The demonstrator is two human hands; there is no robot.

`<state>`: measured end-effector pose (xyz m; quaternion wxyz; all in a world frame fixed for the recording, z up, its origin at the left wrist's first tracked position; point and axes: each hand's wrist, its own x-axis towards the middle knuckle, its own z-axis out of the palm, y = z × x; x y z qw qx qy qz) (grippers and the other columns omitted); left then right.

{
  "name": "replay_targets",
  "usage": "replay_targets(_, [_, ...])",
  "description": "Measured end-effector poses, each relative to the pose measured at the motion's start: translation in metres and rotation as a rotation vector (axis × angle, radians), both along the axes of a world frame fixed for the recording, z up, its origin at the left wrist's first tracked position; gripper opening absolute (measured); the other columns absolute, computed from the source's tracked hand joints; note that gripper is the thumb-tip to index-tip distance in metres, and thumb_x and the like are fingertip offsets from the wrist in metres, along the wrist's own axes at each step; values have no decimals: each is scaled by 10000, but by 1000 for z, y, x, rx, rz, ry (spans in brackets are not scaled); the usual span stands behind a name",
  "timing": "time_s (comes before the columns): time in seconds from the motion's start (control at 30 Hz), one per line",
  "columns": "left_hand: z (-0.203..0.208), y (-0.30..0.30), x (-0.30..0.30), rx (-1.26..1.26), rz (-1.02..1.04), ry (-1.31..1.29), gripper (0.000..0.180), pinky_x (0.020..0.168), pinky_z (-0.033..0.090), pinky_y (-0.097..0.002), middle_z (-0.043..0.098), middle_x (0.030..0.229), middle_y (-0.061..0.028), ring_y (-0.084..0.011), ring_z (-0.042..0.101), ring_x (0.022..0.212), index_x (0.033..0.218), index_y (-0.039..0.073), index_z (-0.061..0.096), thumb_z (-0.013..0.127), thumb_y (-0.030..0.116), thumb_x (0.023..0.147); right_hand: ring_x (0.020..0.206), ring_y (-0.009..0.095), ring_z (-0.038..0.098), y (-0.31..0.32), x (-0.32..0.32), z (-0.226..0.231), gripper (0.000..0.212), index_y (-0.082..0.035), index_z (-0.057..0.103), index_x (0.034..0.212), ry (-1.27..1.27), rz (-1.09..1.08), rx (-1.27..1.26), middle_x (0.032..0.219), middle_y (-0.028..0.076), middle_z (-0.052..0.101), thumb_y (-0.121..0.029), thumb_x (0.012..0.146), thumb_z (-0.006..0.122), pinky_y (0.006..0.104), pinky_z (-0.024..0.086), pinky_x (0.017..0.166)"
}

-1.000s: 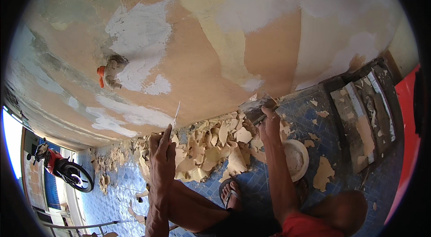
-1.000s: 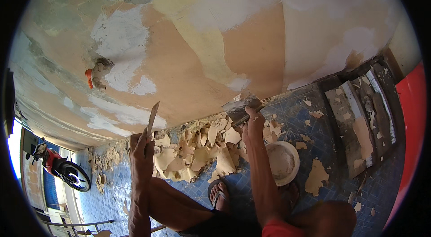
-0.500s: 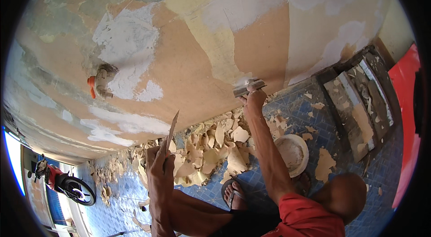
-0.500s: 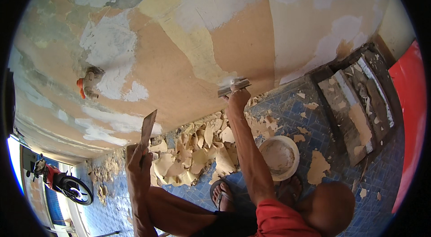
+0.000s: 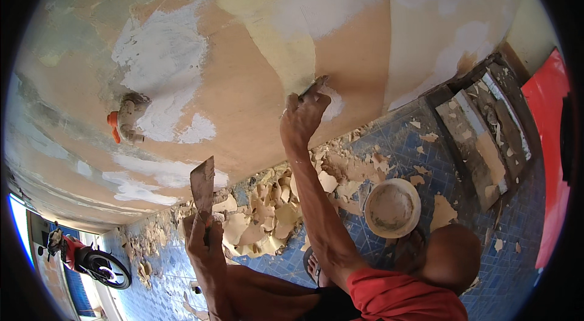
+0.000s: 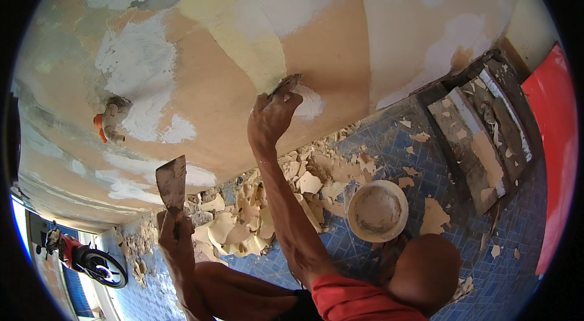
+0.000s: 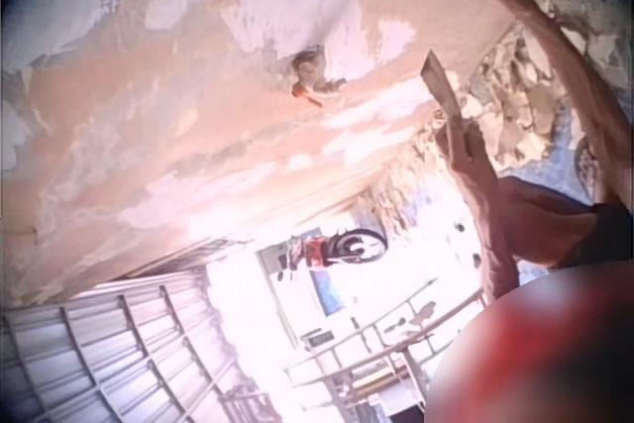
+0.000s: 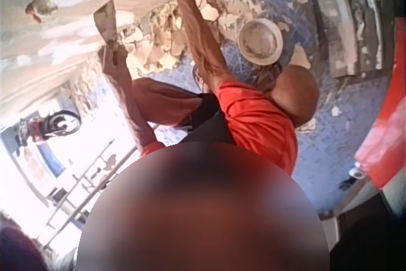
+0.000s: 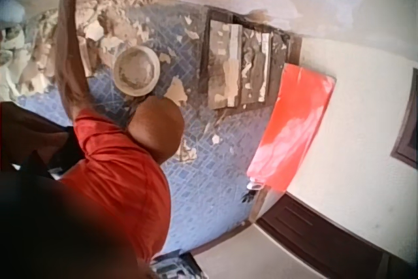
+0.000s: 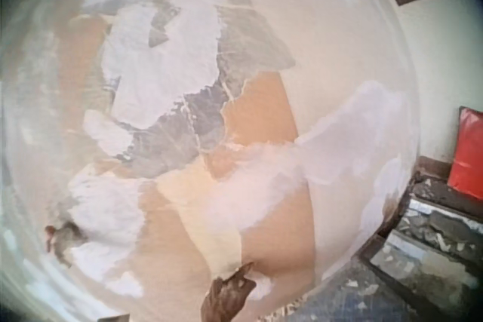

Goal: The person scrapes a damaged wall with a small scraper, removing loose paint and plaster. They occasionally transfer material to a larger scraper and continue scraping different sections of the wall.

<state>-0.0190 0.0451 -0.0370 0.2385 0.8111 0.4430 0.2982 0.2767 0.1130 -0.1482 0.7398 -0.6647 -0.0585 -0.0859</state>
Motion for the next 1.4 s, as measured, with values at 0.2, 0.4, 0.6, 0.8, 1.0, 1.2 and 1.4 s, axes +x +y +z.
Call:
replay_targets(0.2, [-11,12,-3,-20,73,-81,176,632,491,-301,546,991,-66,-142,598,756,1135,-44,648,621,-45,962,1020,313,586,30,-47,54,620,31,401,1518,264,285,477,1231,181,482,-80,958,643,437,557,728])
replay_targets(0.4, [-10,17,-6,2,67,-236,75,588,465,-293,553,947,-60,-115,583,694,1035,-56,620,606,2,990,901,242,646,-6,-100,15,422,6,596,1345,-244,289,-86,1148,127,599,21,924,622,400,604,698])
replay_targets(0.6, [-2,9,-12,-35,103,-196,82,577,456,-282,571,918,-57,-104,568,669,1032,-29,641,611,28,981,734,157,590,-68,-46,-98,130,21,646,1053,144,261,186,880,76,622,-91,1017,590,346,488,628])
replay_targets(0.8, [-4,11,-8,7,-6,-224,109,553,439,-274,576,921,-53,-104,578,663,1048,-30,655,614,31,968,675,190,557,-88,46,-133,179,72,615,875,263,68,268,716,78,590,-66,988,623,375,455,666])
replay_targets(1.0, [2,4,-10,-56,15,-140,122,571,458,-271,566,977,-53,-115,610,701,1063,-48,652,620,27,972,771,225,611,-70,51,-95,129,72,674,1028,115,-5,91,921,136,649,-26,972,611,393,488,723])
replay_targets(1.2, [-1,1,-5,-79,16,-184,92,597,489,-287,554,972,-62,-128,628,727,1043,-70,636,609,-15,974,869,309,665,-56,25,-13,281,64,677,1211,-173,-69,24,1092,157,647,20,939,622,441,542,802])
replay_targets(1.4, [-4,4,0,-65,39,-202,72,608,492,-275,584,932,-70,-125,622,712,1013,-65,625,607,-13,966,1006,282,633,-39,-19,36,648,-11,587,1442,-376,-22,-241,1186,123,610,31,815,743,404,591,787])
